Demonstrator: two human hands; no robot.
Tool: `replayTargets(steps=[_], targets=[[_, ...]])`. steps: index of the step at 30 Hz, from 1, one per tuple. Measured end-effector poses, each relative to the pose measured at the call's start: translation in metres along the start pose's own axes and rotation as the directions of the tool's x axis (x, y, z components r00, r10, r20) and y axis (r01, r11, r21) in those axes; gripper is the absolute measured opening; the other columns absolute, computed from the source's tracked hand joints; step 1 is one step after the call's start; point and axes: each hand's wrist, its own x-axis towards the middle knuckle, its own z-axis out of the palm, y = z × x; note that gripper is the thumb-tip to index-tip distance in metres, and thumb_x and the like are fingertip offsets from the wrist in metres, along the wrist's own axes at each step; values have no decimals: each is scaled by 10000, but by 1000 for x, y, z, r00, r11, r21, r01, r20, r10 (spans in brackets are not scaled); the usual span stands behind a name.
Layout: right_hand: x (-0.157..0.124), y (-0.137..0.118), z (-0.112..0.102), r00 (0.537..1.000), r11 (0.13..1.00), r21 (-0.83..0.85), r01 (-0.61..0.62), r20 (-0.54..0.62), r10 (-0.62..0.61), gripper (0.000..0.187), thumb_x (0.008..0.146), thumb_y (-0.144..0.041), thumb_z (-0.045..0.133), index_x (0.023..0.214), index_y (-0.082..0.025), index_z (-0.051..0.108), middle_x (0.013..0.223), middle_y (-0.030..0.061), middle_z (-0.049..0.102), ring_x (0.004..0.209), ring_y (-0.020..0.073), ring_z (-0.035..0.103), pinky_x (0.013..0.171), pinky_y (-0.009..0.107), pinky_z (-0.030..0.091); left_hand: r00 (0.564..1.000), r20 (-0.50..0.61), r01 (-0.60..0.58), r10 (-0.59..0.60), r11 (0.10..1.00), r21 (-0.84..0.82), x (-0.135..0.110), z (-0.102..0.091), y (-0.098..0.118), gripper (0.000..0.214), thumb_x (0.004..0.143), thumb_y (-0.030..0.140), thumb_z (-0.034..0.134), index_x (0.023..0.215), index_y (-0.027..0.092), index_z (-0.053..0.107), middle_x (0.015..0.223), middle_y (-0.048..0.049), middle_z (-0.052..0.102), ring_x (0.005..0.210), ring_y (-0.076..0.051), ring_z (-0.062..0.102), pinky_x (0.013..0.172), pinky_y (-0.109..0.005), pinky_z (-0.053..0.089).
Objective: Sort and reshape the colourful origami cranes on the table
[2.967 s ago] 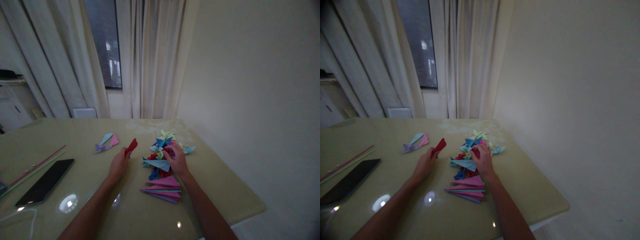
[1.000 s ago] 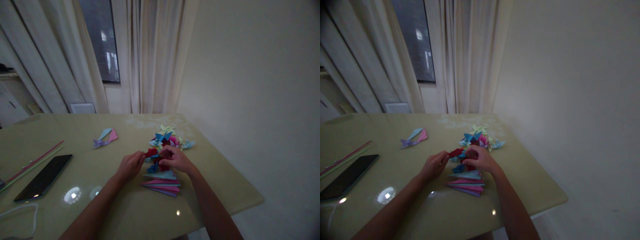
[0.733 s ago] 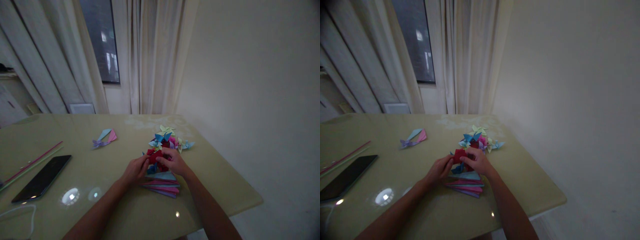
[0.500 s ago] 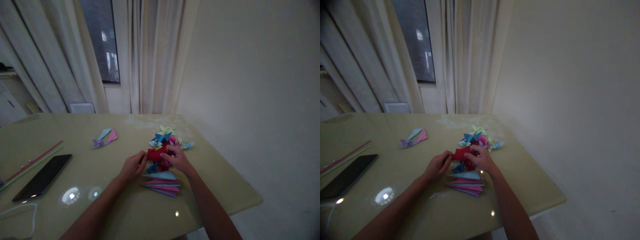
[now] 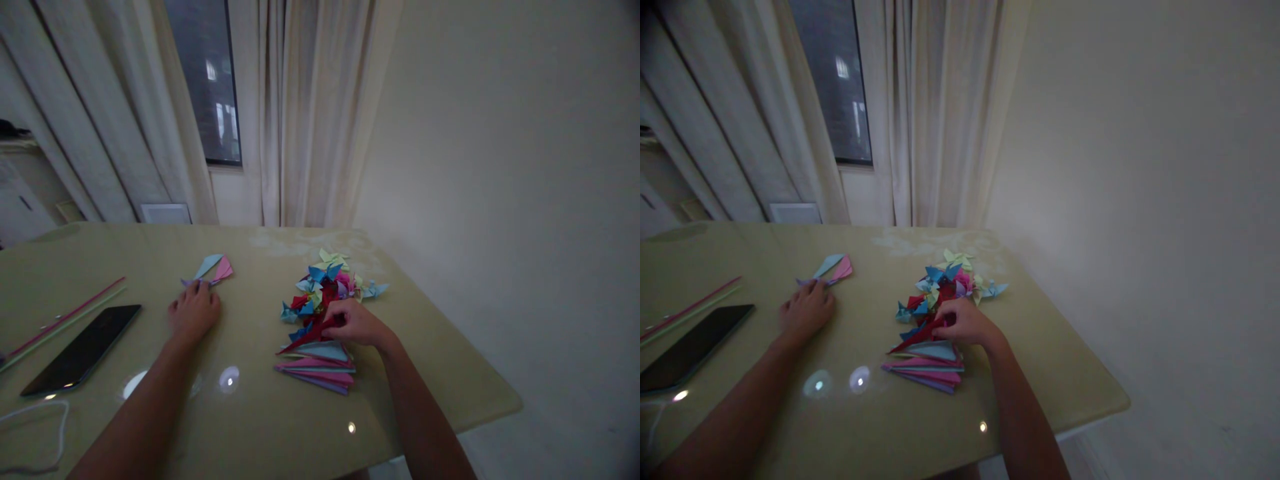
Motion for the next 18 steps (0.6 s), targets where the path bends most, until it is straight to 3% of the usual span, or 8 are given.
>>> replayTargets(steps=[4,7,13,18], targets=[[-4,-2,-6,999,999,-36,-34,-20,33,187,788,-337,818,792,-159,758,712,-9,632,661,141,530,609,244,376,996,-37,-78,77,996,-50,5,3,0,361,930,283,469,1159,102,682,1216,-247,674,1132,-401,648,1000,-553,513],[-6,-5,-9,998,998,-35,-58,29,59,160,788,-307,796,838,-160,757,720,-12,640,667,146,540,612,241,384,993,-58,-112,107,989,-92,8,2,0,314,937,249,446,1109,125,678,1123,-200,687,1091,-356,658,1000,-501,525],[-7,-9,-9,981,995,-16,-103,165,104,160,731,-247,835,820,-166,729,754,-18,660,688,145,567,623,227,411,982,-144,-148,119,966,-214,7,0,5,375,927,274,498,1263,139,595,1244,-166,632,1094,-290,666,1009,-433,552],[-9,-13,-11,971,990,-10,-141,195,140,338,697,-451,934,829,-173,795,786,7,700,719,164,606,637,243,440,969,-244,-160,48,870,-466,3,-5,14,538,901,322,610,1402,164,493,1298,-154,594,1005,-256,691,1010,-470,571]])
